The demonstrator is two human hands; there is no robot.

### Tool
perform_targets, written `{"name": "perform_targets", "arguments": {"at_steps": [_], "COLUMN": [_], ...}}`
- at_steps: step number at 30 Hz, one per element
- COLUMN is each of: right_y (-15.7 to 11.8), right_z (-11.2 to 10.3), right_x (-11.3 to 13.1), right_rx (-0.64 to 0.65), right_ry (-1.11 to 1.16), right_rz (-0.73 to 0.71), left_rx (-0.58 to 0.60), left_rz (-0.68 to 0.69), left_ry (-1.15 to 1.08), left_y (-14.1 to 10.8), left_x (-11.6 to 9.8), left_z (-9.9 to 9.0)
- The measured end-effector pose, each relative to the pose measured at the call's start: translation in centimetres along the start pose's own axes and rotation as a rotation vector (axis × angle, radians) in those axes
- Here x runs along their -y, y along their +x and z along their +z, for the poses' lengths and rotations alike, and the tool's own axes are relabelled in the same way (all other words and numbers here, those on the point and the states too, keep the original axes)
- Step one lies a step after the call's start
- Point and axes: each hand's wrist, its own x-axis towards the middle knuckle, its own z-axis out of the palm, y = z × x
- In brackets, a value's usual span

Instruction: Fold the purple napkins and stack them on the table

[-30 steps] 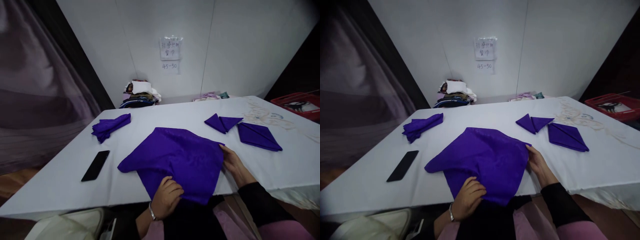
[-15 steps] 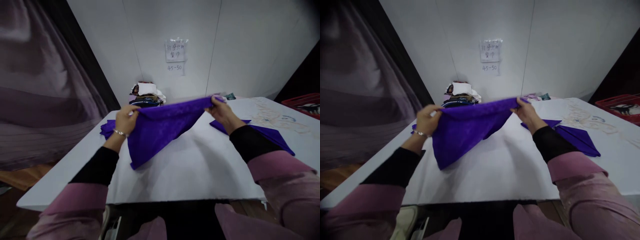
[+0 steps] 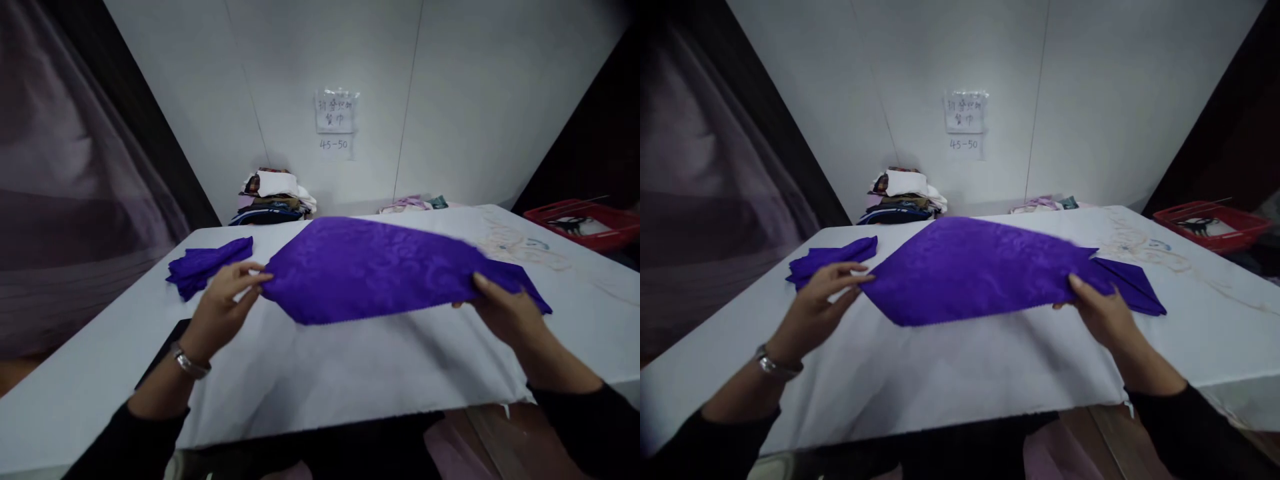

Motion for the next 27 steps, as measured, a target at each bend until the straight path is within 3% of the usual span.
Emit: {"name": "perform_targets", "arguments": {"at_steps": [3,6,9,13,16,22,24,27], "right_y": [-2.8,-5.4,-7.3,-8.5,-8.9,-9.3,-9.5,-9.7], "right_z": [-0.6,-0.3,0.3,0.7,0.5,0.3,0.3,0.2], "right_x": [-3.9,-6.6,-8.0,-8.6,-8.8,-8.7,-8.5,-8.2], "right_rx": [-0.069,-0.015,0.112,0.218,0.244,0.206,0.184,0.188], "right_ry": [-0.004,-0.023,-0.03,-0.02,-0.006,0.062,0.077,0.088], "right_rz": [0.24,0.442,0.567,0.644,0.673,0.652,0.64,0.618], "left_rx": [0.121,0.163,0.164,0.061,0.026,0.18,0.201,0.129], "left_rz": [-0.106,-0.281,-0.506,-0.835,-0.954,-0.909,-0.953,-0.983], "left_ry": [-0.078,-0.161,-0.247,-0.388,-0.291,0.111,0.082,-0.181], "left_y": [-4.5,-8.8,-12.4,-15.3,-16.2,-14.8,-13.6,-11.6], "left_x": [1.0,1.6,1.6,0.5,-0.4,1.0,1.8,2.3], "left_z": [3.2,5.9,7.9,9.4,9.6,9.8,10.4,11.3]}}
